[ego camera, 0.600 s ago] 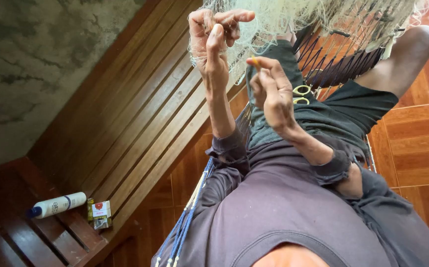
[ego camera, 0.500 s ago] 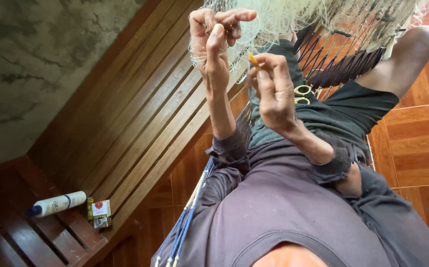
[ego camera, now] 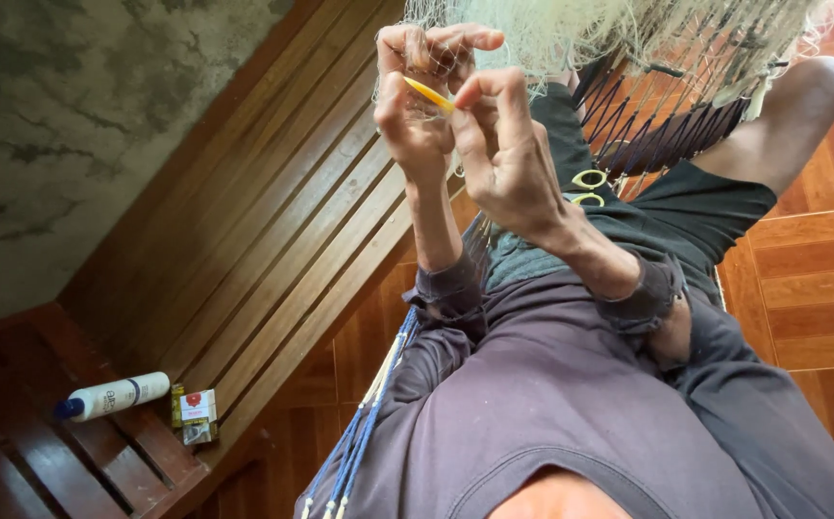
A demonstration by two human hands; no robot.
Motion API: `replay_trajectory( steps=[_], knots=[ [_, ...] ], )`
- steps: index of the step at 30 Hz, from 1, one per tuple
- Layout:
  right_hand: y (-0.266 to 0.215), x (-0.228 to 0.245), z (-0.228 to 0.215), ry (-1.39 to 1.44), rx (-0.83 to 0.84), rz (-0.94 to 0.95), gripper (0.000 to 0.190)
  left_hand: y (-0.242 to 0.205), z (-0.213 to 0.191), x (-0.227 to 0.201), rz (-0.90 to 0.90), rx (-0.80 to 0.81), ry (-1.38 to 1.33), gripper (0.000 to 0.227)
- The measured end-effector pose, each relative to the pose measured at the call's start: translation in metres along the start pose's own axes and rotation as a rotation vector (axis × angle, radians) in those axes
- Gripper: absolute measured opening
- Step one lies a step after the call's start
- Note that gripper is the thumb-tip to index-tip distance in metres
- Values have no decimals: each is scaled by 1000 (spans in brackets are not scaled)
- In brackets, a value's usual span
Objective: Repairing a fishing net by cutting out damaged sections and re-weaving the mesh using a plastic shuttle.
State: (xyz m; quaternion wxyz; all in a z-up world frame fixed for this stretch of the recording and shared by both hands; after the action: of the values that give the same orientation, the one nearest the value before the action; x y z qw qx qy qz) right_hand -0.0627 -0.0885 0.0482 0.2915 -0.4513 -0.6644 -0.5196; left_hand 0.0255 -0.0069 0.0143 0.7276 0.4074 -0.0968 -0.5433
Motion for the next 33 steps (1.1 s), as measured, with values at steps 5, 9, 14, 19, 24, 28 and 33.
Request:
replay_trajectory(
  steps=[5,9,14,19,24,28,33],
  knots=[
    [9,3,-1,12,18,9,18,-4,5,-9,27,53,303,37],
    [13,9,-3,10,70,-35,22,-8,-8,-5,-8,-10,376,21],
    [8,10,-10,-64,112,-46,22,-3,-6,-2,13,-30,261,18],
    [-4,2,-28,-166,87,-69,30,0,3,-5,-31,-11,95,20],
    [-19,-9,-74,-369,-181,-313,19,5,11,-15,57,-16,310,17],
    [-27,-81,-117,-523,-183,-93,15,-9,-30,0,31,-53,246,24],
    [-68,-185,-122,-997,377,171,26,11,5,-10,96,9,320,18]
  ],
)
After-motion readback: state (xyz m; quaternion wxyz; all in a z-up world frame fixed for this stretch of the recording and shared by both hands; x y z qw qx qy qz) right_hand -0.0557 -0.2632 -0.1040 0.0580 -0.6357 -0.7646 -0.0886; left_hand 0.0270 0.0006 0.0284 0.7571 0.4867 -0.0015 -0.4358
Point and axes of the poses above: each hand's wrist, its own y-axis towards the middle knuckle, its own z-axis out of the palm, x = y × z, the point moved 3 cm from there along y, towards the middle knuckle, and after that the axes turned 9 degrees about z, right-handed, at the moved point
